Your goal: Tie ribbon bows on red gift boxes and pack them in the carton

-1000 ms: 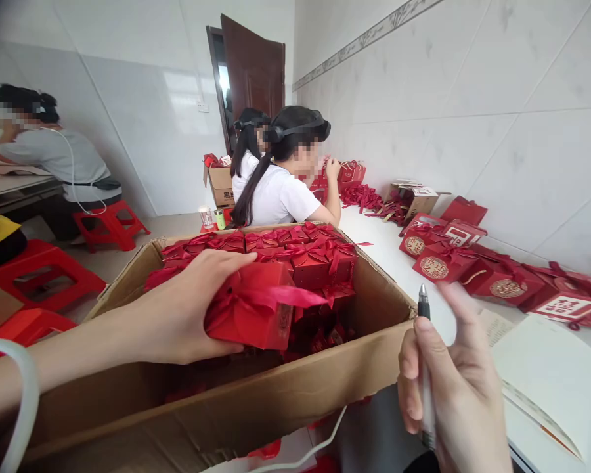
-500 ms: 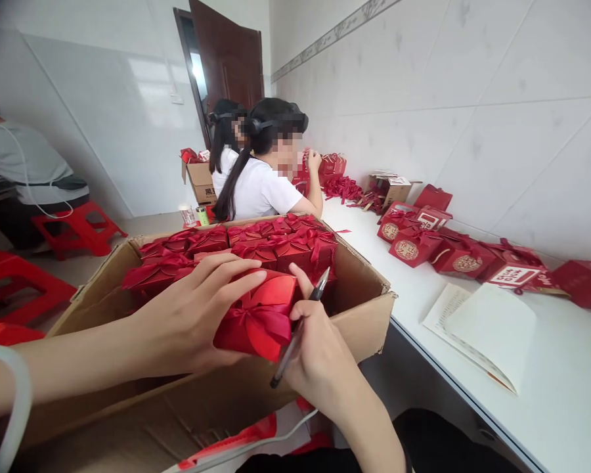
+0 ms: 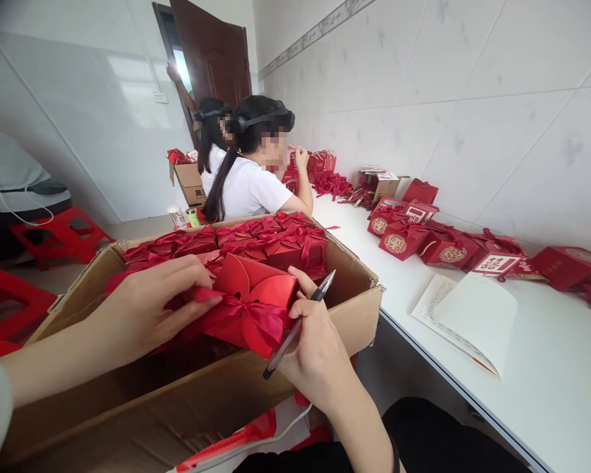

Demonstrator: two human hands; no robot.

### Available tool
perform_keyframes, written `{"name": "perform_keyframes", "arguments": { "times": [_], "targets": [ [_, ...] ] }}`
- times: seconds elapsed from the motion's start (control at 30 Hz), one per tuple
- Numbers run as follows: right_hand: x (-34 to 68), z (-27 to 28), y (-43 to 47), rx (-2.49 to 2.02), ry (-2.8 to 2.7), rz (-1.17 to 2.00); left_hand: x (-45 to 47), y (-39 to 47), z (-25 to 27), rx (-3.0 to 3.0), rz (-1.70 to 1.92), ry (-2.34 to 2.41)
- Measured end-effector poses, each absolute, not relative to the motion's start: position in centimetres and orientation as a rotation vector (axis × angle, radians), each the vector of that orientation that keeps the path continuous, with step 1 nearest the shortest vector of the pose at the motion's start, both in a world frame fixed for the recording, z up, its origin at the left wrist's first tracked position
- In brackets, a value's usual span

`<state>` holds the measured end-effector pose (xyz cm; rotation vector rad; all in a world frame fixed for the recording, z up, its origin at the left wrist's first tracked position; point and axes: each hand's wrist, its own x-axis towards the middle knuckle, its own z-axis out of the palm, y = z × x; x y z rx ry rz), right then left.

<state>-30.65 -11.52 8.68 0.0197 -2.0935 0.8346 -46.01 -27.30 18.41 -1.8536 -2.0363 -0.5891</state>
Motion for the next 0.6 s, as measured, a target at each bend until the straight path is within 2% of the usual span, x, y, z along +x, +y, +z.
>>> {"name": "perform_keyframes", "arguments": {
  "times": [0.1,0.27,0.6],
  "targets": [
    [-30.6,8.8,-11.7,0.018,-2.092,0.819,-45.8,-27.5,18.2,-1.870,-0.435,-1.567],
    [-30.7,9.1,-12.2,0.071,-2.075,0.830,-44.2,-28.3,18.0,-1.982,-0.194,-1.207],
    [-30.9,9.2,-12.7,0.065,-2.048,0.799,-43.5,-28.6,17.7,-2.044,-0.124,-1.034]
  ]
}}
